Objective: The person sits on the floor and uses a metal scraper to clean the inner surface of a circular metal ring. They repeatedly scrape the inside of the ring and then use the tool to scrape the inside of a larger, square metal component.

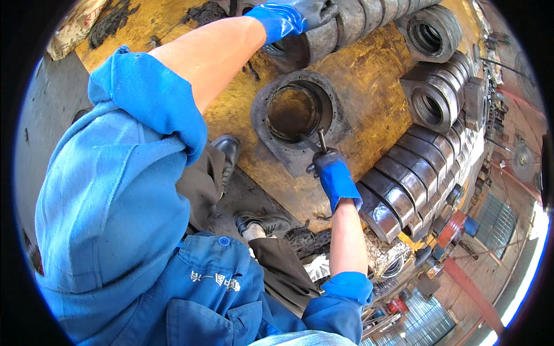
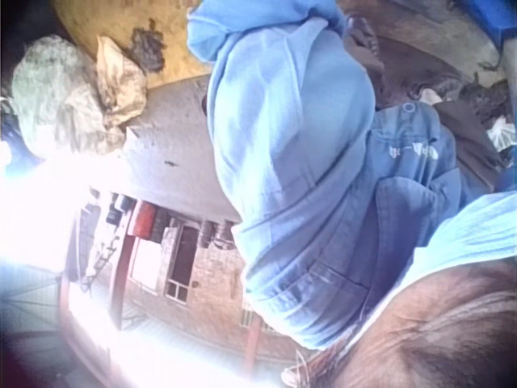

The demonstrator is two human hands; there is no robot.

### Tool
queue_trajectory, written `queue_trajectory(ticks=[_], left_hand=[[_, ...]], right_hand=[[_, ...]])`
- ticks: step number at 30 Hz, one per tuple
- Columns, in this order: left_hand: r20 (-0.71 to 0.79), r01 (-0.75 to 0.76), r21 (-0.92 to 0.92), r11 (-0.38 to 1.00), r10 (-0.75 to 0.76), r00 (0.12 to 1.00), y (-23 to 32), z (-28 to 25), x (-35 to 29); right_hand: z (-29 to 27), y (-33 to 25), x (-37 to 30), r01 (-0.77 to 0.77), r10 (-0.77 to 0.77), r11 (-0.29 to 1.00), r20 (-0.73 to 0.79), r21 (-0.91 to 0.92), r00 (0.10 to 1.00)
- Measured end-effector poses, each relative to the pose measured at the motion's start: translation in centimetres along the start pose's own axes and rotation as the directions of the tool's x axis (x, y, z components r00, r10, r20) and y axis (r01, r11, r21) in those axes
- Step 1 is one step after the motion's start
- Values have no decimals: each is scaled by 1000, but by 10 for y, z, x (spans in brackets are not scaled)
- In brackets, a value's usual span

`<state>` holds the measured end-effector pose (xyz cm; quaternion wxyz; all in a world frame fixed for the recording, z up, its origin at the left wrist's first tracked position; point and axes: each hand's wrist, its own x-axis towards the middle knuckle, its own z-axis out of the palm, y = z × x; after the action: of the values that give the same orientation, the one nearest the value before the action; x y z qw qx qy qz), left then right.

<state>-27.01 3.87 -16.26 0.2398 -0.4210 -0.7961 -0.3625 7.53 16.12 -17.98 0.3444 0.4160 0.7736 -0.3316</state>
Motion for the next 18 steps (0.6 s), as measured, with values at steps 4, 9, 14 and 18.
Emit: queue_trajectory(ticks=[4,9,14,18], left_hand=[[0,16,15,1000,-16,1000,9,-1,1],[-35,2,34,999,-1,999,4,-3,-3],[-29,-2,57,998,4,1000,9,-2,-2],[-18,-13,29,999,13,1000,12,-2,-1]], right_hand=[[6,17,13,-255,197,889,186,381,963],[21,34,8,-43,57,766,-1,641,998],[90,20,31,171,-190,982,-373,-85,908],[112,-59,21,48,-112,969,-258,-244,960]])
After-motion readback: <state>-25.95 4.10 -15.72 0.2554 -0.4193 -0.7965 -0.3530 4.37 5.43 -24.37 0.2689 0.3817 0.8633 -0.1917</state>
